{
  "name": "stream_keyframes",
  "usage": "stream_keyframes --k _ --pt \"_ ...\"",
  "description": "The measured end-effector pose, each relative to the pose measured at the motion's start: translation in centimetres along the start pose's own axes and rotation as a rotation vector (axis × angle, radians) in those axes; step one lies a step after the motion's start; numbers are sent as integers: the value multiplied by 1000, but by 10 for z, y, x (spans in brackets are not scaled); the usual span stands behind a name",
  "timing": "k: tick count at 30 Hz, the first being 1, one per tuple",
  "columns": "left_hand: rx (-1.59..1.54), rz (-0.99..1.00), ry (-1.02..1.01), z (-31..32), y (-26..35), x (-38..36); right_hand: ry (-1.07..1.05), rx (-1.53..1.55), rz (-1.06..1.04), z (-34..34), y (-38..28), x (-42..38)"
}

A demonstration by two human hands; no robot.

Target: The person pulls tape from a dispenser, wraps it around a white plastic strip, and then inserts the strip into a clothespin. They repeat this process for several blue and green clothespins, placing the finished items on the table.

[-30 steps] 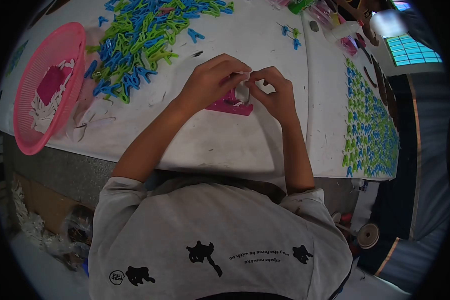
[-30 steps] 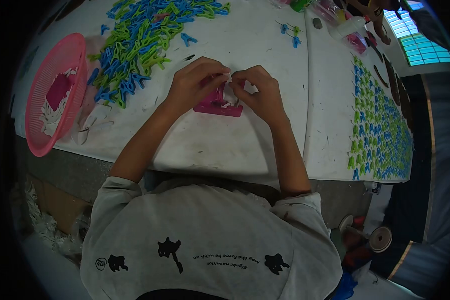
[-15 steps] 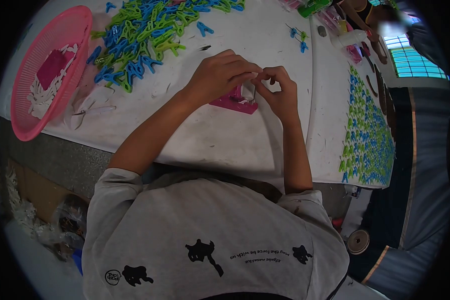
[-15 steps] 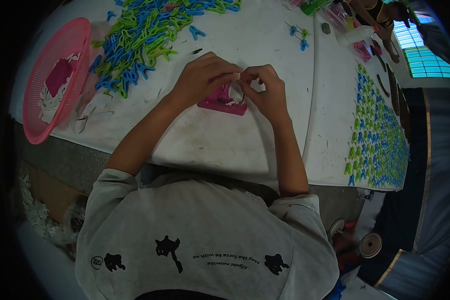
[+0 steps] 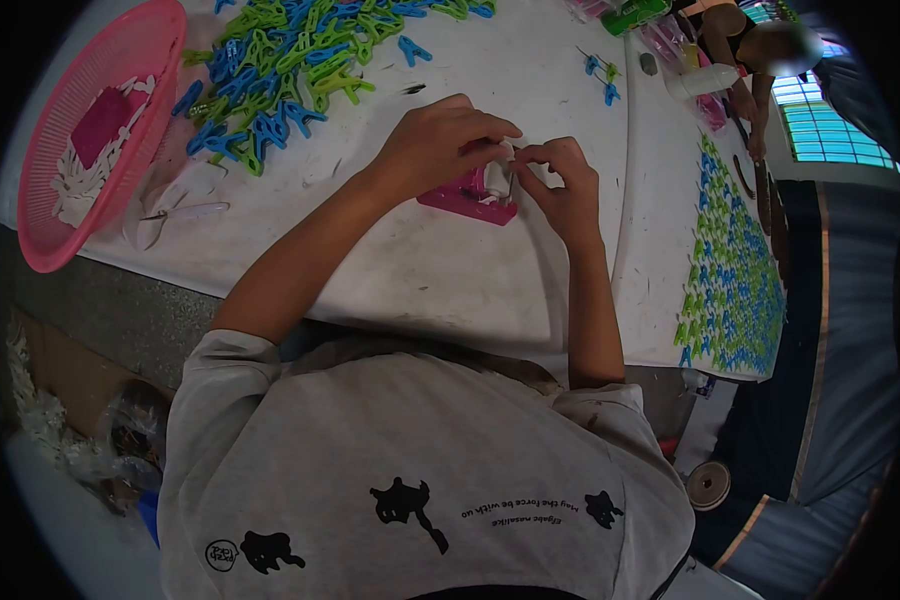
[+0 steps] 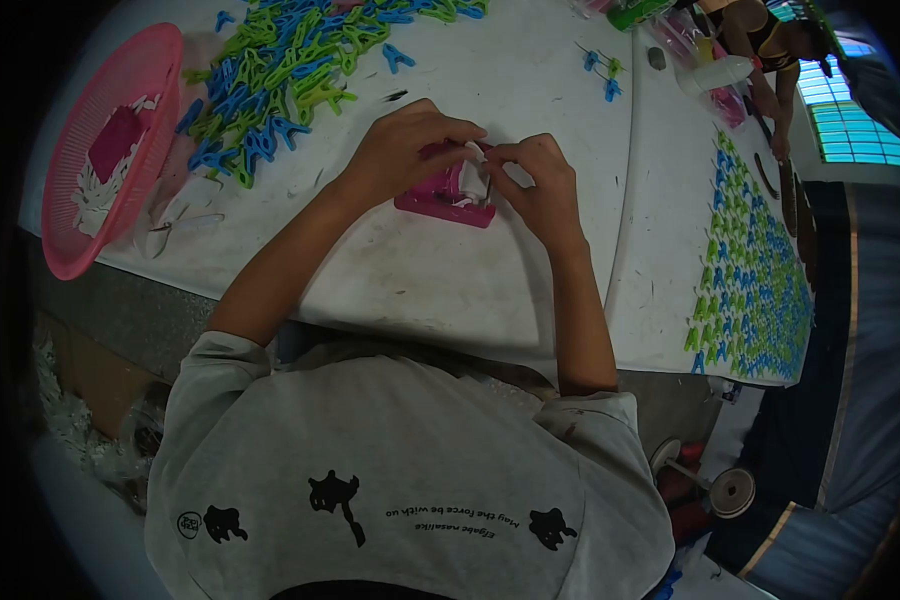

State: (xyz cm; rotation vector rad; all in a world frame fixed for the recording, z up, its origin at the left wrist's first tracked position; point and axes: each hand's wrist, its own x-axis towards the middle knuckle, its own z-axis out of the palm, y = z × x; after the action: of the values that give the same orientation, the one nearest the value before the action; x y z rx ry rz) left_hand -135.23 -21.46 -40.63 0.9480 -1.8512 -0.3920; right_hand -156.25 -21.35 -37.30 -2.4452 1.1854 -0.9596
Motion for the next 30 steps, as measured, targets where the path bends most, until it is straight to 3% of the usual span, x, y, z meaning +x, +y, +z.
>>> stream_keyframes --k 23,30 --pt "93 -22 -192 5 -6 -3 -113 -174 -78 -9 7 -8" --pt "116 -142 -272 8 -1 -2 -139 -131 -79 -23 4 -1"
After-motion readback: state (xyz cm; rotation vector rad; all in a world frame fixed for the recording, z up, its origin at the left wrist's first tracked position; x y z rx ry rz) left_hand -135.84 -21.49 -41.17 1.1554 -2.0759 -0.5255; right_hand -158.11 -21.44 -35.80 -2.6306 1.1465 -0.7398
